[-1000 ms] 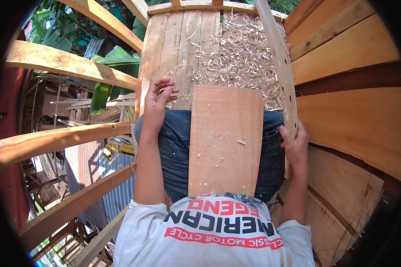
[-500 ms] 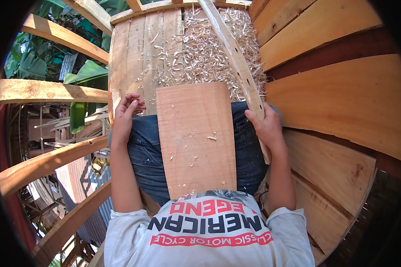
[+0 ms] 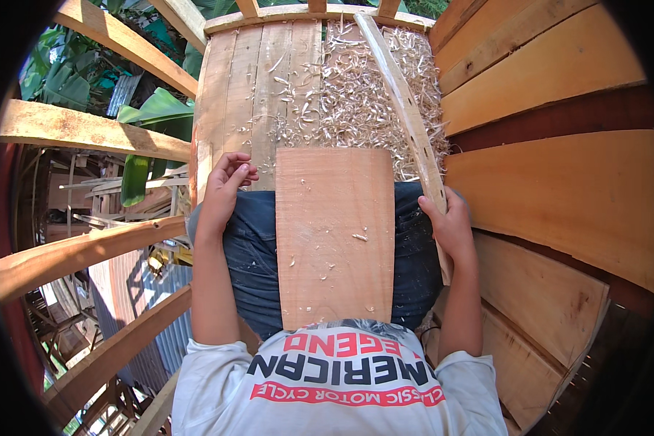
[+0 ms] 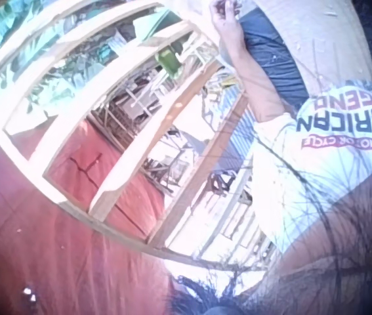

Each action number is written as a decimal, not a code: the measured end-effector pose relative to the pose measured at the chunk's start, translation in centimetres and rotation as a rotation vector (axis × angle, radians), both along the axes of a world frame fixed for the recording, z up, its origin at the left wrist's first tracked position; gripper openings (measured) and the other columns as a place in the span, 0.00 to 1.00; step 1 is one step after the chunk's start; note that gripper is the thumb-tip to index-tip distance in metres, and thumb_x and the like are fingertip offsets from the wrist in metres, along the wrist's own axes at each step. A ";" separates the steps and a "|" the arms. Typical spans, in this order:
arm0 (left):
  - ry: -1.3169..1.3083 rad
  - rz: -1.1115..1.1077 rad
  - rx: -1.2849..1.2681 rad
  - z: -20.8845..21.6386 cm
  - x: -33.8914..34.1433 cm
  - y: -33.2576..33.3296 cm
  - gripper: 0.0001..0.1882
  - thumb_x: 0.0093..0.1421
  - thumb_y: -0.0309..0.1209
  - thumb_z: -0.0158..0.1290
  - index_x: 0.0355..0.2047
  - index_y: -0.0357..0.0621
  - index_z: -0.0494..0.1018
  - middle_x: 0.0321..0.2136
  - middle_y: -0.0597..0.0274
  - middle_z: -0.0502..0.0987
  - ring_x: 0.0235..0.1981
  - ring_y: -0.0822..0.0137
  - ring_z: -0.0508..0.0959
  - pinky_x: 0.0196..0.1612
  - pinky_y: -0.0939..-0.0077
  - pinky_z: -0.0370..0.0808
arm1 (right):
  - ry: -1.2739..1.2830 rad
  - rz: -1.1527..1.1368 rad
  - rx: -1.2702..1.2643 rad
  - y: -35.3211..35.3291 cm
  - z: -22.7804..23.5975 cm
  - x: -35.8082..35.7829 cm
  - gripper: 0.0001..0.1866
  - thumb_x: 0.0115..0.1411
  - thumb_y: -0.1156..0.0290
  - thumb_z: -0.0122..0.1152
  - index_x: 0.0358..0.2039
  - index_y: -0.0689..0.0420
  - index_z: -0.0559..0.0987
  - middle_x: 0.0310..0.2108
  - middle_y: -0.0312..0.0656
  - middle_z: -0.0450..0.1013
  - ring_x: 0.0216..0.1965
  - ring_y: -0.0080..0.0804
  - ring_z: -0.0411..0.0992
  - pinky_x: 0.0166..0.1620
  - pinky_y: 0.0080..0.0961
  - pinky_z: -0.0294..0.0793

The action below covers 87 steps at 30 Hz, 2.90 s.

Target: The person sits inside a wooden structure and uses their hands to clear wood shavings from the floor. They gather the shavings into a pile and occasionally use a flat wooden board to assist in moving the debris.

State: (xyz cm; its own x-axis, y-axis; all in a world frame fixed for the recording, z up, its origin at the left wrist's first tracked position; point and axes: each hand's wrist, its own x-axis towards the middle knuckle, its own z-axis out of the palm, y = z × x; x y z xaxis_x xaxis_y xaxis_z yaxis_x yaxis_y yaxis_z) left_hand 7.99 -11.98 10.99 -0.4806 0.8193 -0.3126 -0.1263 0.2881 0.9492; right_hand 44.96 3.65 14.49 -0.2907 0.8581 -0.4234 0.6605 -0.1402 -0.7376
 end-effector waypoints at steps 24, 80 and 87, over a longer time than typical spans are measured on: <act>-0.021 0.010 -0.057 -0.1 -0.1 0.6 0.10 0.67 0.28 0.52 0.46 0.40 0.72 0.36 0.62 0.78 0.38 0.71 0.79 0.43 0.77 0.73 | 0.035 0.036 0.119 0.5 -1.5 0.2 0.19 0.59 0.62 0.67 0.41 0.66 0.79 0.31 0.45 0.78 0.33 0.29 0.74 0.41 0.29 0.73; 0.886 -0.196 -0.052 8.5 8.2 2.0 0.26 0.61 0.32 0.57 0.58 0.40 0.65 0.57 0.45 0.68 0.60 0.49 0.69 0.60 0.61 0.66 | 0.156 0.063 0.044 -0.4 0.2 1.8 0.23 0.59 0.59 0.67 0.47 0.65 0.78 0.35 0.45 0.79 0.36 0.29 0.75 0.43 0.30 0.74; 0.759 -0.240 -0.106 5.5 6.8 2.5 0.28 0.62 0.35 0.57 0.60 0.39 0.63 0.55 0.41 0.70 0.59 0.45 0.70 0.63 0.60 0.65 | 0.133 0.022 -0.023 -0.2 0.7 1.6 0.23 0.59 0.59 0.67 0.45 0.65 0.78 0.35 0.46 0.79 0.37 0.31 0.75 0.44 0.30 0.74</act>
State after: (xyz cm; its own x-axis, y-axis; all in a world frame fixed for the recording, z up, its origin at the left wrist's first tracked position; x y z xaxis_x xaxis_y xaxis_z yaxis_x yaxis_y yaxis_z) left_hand 14.79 -9.46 16.48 -0.4073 0.9118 -0.0529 0.6198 0.3185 0.7172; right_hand 46.61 3.44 15.21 -0.3641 0.8415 -0.3991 0.5603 -0.1444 -0.8156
